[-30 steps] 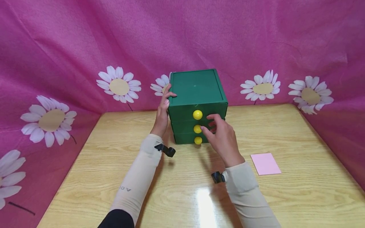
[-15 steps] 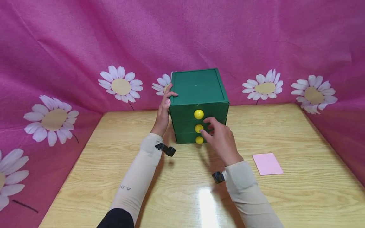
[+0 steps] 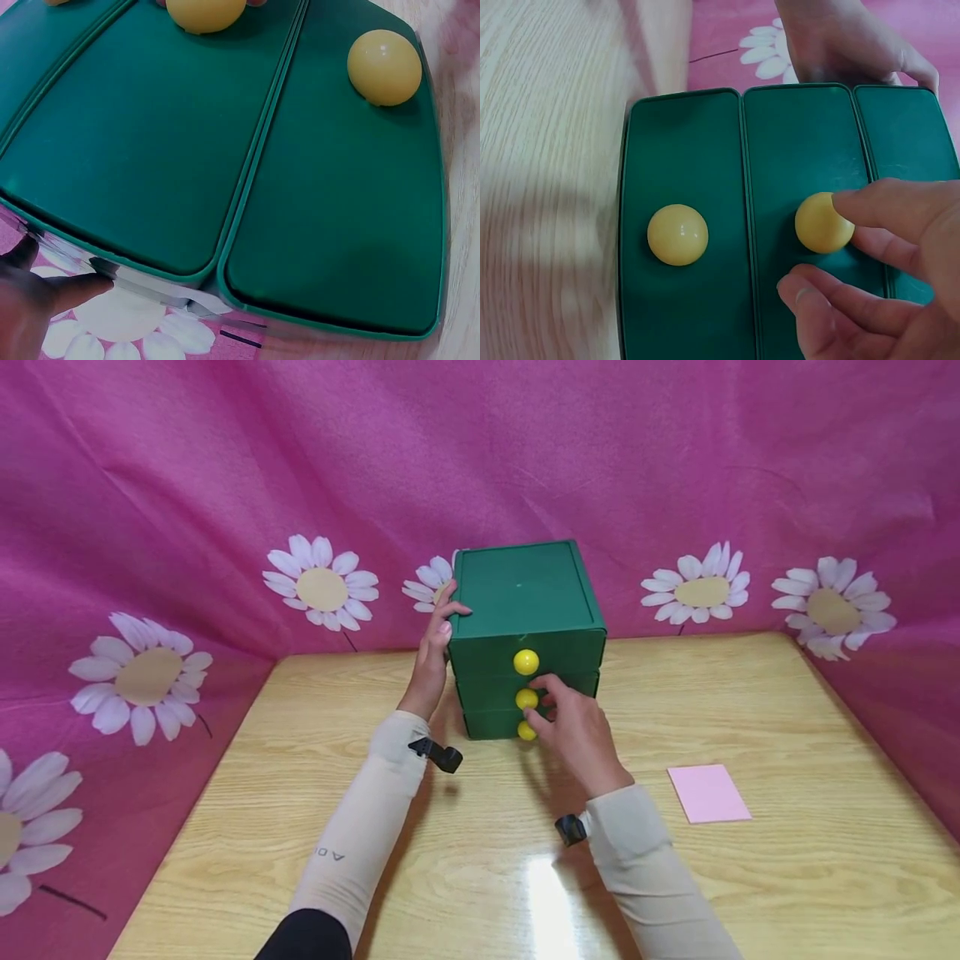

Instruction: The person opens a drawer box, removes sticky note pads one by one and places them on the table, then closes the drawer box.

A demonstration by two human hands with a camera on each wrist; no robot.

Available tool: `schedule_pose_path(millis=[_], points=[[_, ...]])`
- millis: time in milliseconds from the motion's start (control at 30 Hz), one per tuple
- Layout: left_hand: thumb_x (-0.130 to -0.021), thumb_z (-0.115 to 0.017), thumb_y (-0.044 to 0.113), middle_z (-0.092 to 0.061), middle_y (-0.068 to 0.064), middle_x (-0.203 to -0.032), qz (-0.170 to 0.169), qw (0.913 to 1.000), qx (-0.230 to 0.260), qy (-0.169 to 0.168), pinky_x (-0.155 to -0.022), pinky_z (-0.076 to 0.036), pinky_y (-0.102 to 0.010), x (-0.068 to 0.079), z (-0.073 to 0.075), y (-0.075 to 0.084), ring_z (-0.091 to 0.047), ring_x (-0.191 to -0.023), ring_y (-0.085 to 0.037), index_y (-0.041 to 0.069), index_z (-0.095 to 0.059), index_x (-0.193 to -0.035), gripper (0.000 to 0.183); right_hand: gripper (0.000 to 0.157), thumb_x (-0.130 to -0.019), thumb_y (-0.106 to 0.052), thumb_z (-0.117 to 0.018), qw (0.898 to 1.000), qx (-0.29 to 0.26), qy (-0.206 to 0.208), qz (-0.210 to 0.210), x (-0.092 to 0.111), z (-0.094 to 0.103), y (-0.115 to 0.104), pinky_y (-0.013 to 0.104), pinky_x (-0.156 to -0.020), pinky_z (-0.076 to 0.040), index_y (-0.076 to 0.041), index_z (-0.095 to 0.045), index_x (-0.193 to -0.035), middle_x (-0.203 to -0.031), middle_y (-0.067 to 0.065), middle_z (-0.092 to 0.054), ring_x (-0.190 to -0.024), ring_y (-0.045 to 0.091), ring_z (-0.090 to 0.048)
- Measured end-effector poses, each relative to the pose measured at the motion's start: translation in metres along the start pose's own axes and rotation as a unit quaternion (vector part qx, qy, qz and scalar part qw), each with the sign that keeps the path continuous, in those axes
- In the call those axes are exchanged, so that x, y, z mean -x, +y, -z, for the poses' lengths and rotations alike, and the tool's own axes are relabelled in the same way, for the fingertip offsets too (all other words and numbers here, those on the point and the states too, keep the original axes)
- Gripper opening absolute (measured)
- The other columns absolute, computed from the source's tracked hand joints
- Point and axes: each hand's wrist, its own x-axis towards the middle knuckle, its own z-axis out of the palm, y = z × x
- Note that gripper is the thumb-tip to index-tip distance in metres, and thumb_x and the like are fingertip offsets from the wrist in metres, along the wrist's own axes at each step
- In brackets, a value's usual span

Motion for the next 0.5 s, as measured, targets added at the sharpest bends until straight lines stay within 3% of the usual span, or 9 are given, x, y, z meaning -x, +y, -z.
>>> schedule_pose_path(millis=[233, 500], points=[[-0.089, -0.026, 0.015, -0.015, -0.016, -0.148, -0.007, 1.0, 0.001, 0.001, -0.108, -0.013, -0.041, -0.003, 0.0, -0.001, -0.01, -0.136, -0.026, -0.007, -0.043, -0.114, 0.038, 0.032, -0.081, -0.02, -0.066, 1.0, -0.004, 0.009, 0.018, -0.003, -0.005, 0.001, 0.039, -0.067, -0.049, -0.016, -0.054, -0.111, -0.091, 0.008, -0.065, -0.075, 0.02, -0.063], [-0.089, -0.026, 0.017, -0.015, -0.016, -0.148, -0.001, 1.0, -0.002, 0.001, -0.106, -0.012, -0.047, 0.0, 0.0, -0.002, -0.009, -0.136, -0.026, -0.005, -0.044, -0.114, 0.037, 0.025, -0.081, -0.023, -0.066, 0.999, -0.023, 0.035, 0.018, -0.003, -0.013, 0.003, 0.035, -0.064, -0.048, -0.016, -0.056, -0.103, -0.083, 0.003, -0.065, -0.073, 0.015, -0.062]])
